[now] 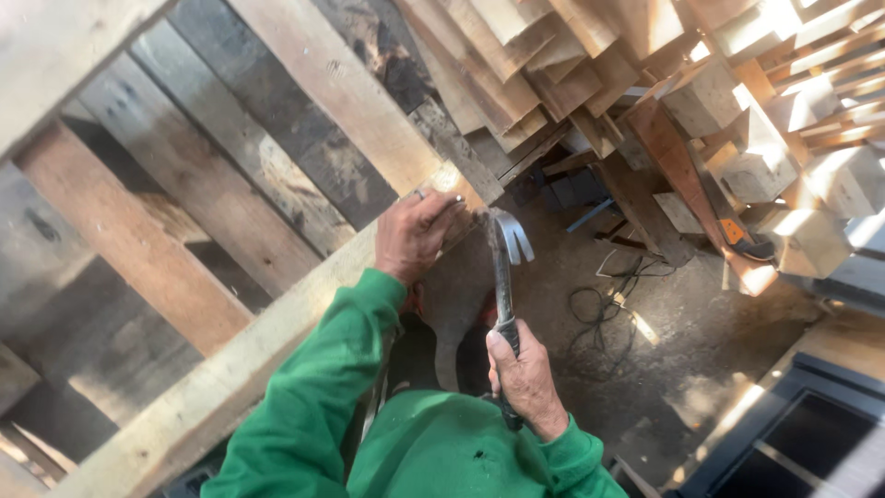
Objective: The person assembles a wooden pallet by hammering nails into wooden planks. They repeatedly pick up nails from a container, position them on the planks, and hammer them in. The person also places additional wooden planks onto the pallet structure.
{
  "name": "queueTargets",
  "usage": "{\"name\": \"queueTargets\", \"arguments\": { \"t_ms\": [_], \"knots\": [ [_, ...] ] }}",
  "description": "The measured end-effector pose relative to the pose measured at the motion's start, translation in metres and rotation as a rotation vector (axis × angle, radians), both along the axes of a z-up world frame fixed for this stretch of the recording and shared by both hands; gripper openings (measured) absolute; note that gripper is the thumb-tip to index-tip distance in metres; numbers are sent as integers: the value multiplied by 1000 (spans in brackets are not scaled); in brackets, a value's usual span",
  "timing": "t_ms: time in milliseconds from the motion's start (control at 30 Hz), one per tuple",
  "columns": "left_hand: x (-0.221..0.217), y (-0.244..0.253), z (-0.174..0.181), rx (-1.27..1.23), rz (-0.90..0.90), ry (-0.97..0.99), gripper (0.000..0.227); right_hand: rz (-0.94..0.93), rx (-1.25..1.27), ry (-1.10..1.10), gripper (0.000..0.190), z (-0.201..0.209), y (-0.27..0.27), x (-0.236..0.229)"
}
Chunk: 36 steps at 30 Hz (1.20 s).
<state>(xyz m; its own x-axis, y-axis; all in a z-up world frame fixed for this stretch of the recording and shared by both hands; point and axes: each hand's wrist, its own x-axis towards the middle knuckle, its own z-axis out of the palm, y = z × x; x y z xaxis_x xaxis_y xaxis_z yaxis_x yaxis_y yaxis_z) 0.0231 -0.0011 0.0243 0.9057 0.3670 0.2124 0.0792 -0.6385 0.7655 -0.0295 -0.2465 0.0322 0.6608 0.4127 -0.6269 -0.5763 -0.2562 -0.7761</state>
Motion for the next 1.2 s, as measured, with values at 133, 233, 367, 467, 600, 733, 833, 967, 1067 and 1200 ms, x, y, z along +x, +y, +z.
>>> {"name": "queueTargets", "arguments": {
  "t_ms": [133,233,367,467,600,733,833,967,1067,1200],
  "knots": [
    [-3,2,-1,63,-16,87,15,61,35,-113,35,12,-16,5],
    [-1,4,-1,40,-79,-11,15,115,76,-289,37,19,-22,13],
    [-4,4,3,41,-94,30,17,169,49,-375,37,26,-21,25],
    [-3,4,6,63,-88,64,18,188,-72,-132,37,32,-20,32],
    [-4,5,3,119,-81,39,16,97,112,-296,34,29,-23,31],
    [-4,4,2,77,-91,36,17,162,48,-188,37,23,-23,30],
    [-1,9,1,111,-103,-11,17,160,-64,-134,38,32,-24,36],
    [-8,5,-15,31,-71,-79,18,-58,464,-470,41,58,-34,32],
    [-3,6,-25,-295,110,-155,33,-46,665,-716,33,61,-23,41],
    [-3,7,-36,-440,279,-226,26,223,-156,-146,28,55,-16,45]
  ]
}}
